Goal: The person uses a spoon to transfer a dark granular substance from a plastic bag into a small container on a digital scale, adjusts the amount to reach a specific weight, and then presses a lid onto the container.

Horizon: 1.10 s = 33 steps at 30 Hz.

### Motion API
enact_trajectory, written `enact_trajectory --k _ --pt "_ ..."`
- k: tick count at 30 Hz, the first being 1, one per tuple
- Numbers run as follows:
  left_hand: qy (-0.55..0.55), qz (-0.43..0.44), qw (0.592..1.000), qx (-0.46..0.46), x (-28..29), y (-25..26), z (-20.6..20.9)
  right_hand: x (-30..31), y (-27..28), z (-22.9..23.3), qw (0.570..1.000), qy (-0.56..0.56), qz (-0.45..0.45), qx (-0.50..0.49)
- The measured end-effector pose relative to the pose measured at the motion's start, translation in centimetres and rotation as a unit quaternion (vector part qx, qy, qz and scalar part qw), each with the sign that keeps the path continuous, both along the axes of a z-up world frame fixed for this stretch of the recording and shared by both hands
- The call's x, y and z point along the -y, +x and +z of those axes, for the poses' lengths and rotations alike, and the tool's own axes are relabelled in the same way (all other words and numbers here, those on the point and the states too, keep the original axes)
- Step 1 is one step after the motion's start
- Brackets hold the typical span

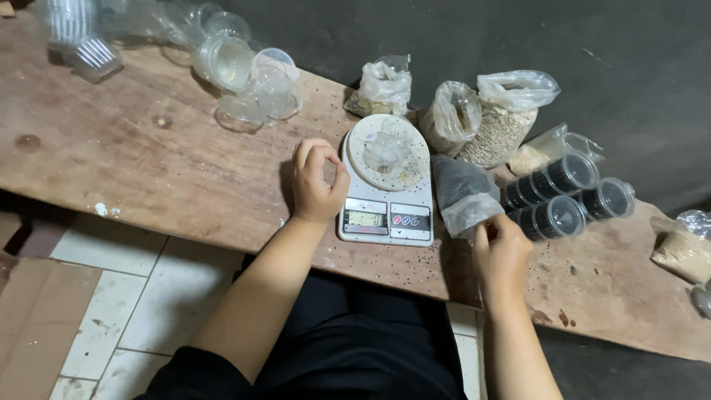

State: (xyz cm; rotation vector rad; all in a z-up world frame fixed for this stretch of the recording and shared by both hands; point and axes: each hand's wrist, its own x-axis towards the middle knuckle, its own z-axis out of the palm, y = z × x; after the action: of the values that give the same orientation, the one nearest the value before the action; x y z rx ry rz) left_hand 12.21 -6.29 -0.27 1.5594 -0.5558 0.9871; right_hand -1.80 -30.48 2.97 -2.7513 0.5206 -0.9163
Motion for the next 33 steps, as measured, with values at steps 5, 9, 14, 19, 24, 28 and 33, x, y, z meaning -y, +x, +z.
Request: enact_trajectory --k 5,9,14,19,24,28,33 --pt "0.003 0.001 1.000 0.004 0.1 0.0 0.0 0.6 -1.4 -2.4 0.991 -0.105 0.038 0.076" --pt "0.001 0.003 1.000 0.024 0.2 0.2 -0.4 -0.7 -2.1 -2.9 0.990 -0.097 0.033 0.101" --pt "0.013 0.008 0.999 0.030 0.2 0.3 -0.5 0.4 -1.7 -3.7 0.992 -0.058 0.040 0.103" --pt "0.033 0.004 0.999 0.040 0.0 0.2 0.0 -0.2 -2.1 -2.9 0.996 -0.011 0.067 0.052" --pt "0.037 0.022 0.999 -0.021 0.0 -0.3 0.3 -0.4 -1.9 -3.5 1.000 -0.002 -0.015 -0.013" --pt "0.042 0.020 0.999 -0.028 0.2 -0.1 0.0 -1.8 -1.7 -1.7 0.994 0.095 -0.015 -0.050" --pt "0.012 0.003 0.999 -0.051 0.2 0.1 -0.7 -3.7 -1.2 0.1 0.927 0.372 0.009 0.054"
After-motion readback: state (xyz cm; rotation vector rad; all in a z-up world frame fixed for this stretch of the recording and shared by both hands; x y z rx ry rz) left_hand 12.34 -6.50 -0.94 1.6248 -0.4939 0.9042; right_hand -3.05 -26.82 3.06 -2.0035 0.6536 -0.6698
